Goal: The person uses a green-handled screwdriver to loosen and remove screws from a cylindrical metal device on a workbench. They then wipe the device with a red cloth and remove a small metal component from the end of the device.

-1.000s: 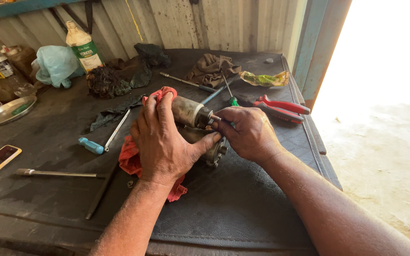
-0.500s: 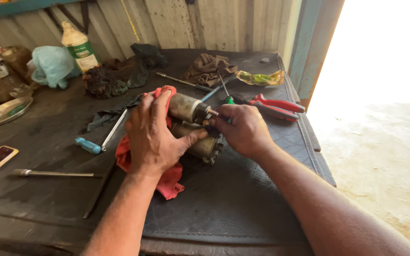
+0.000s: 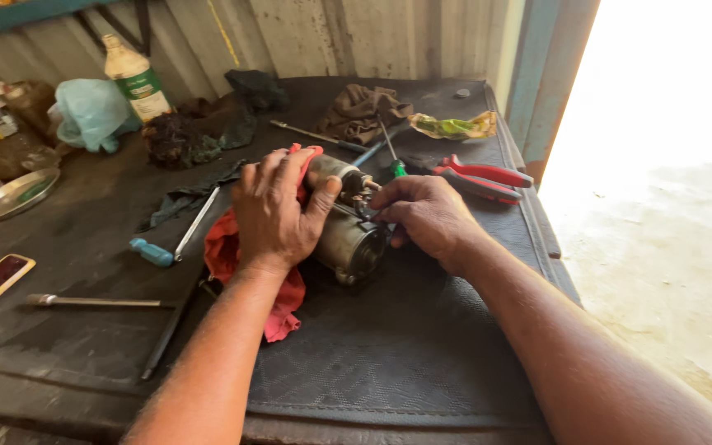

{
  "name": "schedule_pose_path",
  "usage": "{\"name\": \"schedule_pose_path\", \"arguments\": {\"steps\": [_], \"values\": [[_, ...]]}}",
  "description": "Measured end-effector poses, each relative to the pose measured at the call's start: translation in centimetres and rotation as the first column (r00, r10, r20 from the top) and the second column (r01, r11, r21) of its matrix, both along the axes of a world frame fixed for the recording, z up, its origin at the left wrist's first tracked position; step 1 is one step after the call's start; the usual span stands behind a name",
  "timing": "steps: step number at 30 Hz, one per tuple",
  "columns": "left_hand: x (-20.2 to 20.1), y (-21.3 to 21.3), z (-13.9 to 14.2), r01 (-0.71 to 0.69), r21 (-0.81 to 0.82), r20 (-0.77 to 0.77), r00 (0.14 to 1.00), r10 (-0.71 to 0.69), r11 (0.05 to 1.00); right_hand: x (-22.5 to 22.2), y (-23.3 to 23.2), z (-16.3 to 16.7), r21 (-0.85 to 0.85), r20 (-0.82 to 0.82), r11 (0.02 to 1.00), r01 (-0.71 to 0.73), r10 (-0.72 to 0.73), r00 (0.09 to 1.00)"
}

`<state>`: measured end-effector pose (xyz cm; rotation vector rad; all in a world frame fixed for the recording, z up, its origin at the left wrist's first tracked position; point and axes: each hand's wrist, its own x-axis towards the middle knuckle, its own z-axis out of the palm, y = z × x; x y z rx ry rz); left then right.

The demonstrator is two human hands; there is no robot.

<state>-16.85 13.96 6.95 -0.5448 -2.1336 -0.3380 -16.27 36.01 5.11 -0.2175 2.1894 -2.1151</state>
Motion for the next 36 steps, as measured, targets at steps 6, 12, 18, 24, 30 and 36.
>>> {"name": "schedule_pose_path", "arguments": {"steps": [6,12,18,24,30,36], "values": [[0.3,0.6,0.0,-0.001,0.02,-0.052,0.999,0.003,1.0,1.0,-0.3,0.4,0.064,-0.036,0.991,0.116,-0.114,0.993],[1.1,1.4,0.1,-0.119,0.104,-0.115,0.985,0.13,0.987,1.8,-2.5,1.1,-0.006,-0.064,0.984,0.177,-0.177,0.982],[0.8,0.1,0.0,-0.088,0.11,-0.114,0.988,0.101,0.99,1.3,-4.1,1.2,-0.2,0.181,0.948,0.249,-0.214,0.96],[0.2,-2.2,-0.3,0.186,0.275,-0.081,0.982,-0.17,0.943,-0.2,-3.8,-1.5,-0.129,0.009,0.957,0.258,-0.259,0.966],[1.6,-3.0,0.8,0.296,0.266,-0.135,0.954,-0.268,0.917,-0.7,-4.2,-2.1,0.073,-0.127,0.912,0.403,-0.392,0.911],[8.8,0.3,0.5,0.754,0.15,-0.08,0.654,-0.752,0.64,0.3,-3.2,0.0,0.454,-0.237,0.746,0.487,-0.425,0.873]]}}
